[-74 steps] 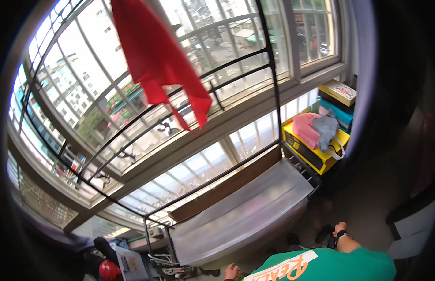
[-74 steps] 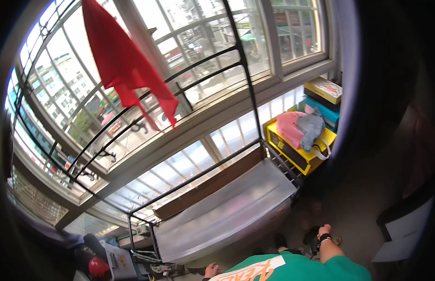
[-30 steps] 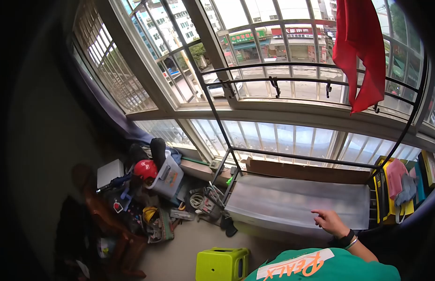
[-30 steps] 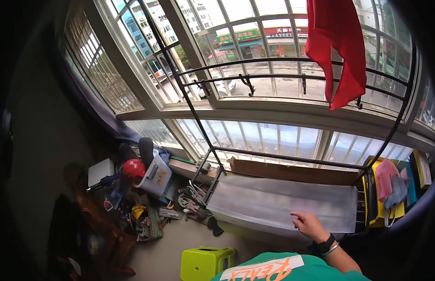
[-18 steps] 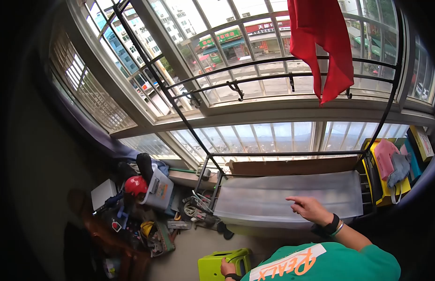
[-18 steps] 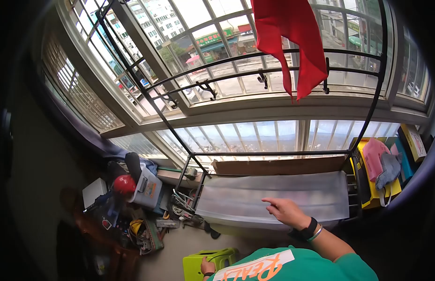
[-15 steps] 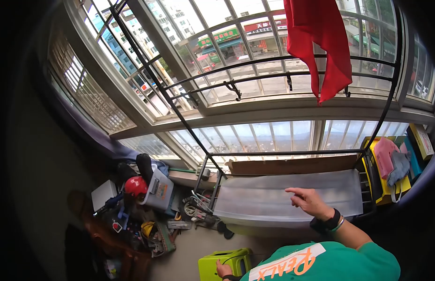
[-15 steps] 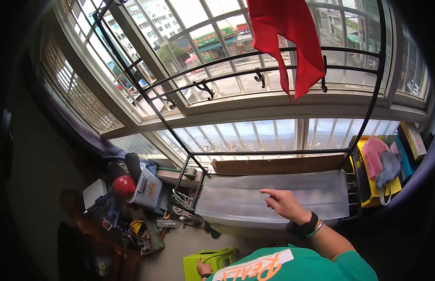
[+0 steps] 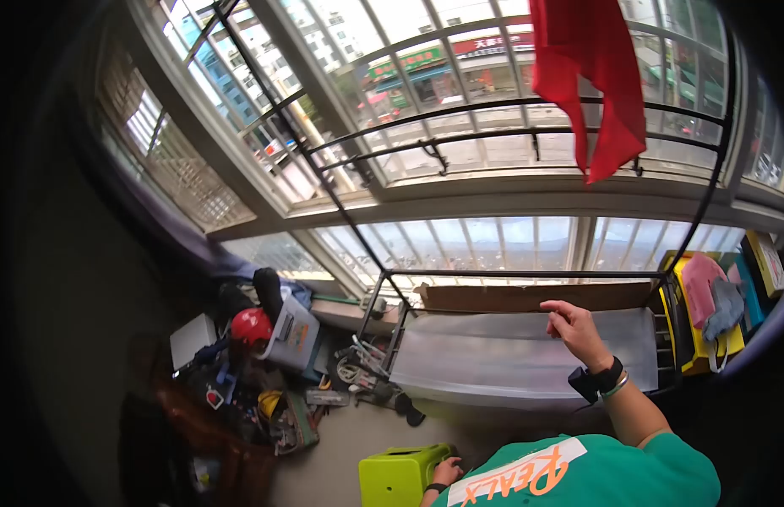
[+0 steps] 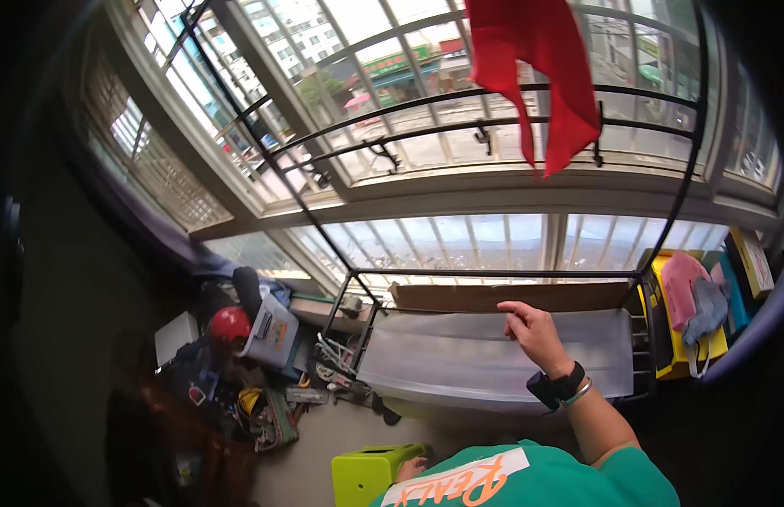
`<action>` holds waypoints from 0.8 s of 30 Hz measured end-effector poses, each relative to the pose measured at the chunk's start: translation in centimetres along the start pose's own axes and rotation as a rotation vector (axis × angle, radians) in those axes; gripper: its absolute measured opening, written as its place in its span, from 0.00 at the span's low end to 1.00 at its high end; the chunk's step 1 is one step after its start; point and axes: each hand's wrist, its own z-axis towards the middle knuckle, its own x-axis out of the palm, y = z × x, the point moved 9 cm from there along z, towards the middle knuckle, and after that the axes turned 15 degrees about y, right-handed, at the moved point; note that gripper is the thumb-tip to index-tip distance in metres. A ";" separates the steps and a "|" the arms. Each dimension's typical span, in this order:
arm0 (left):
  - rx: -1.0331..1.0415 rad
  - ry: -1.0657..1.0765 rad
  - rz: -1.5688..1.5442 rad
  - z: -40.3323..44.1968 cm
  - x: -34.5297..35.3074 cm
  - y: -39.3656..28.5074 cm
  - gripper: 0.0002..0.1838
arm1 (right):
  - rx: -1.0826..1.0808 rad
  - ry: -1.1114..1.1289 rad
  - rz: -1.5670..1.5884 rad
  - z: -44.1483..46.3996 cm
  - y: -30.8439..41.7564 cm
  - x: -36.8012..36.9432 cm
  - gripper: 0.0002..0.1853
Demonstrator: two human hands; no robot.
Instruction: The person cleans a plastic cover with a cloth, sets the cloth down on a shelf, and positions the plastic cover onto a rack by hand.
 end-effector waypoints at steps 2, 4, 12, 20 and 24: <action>-0.154 -0.115 -0.093 -3.8 -2.5 -4.4 0.19 | 0.032 0.088 -0.117 -0.6 -2.4 2.9 0.12; -0.237 -0.342 0.048 -6.2 -5.7 -5.3 0.19 | 0.093 0.243 -0.211 -1.7 -6.0 6.4 0.12; -0.528 -0.640 -0.294 -12.0 -6.8 5.0 0.22 | 0.280 0.594 -0.246 -6.6 -15.6 11.5 0.15; -0.378 -0.100 -0.218 -8.6 -0.6 -0.6 0.27 | 0.333 0.453 -0.190 -5.6 -14.1 8.1 0.15; -0.296 -0.105 -0.171 -7.7 -1.1 -3.1 0.25 | 0.310 0.498 -0.226 -5.4 -12.4 9.3 0.15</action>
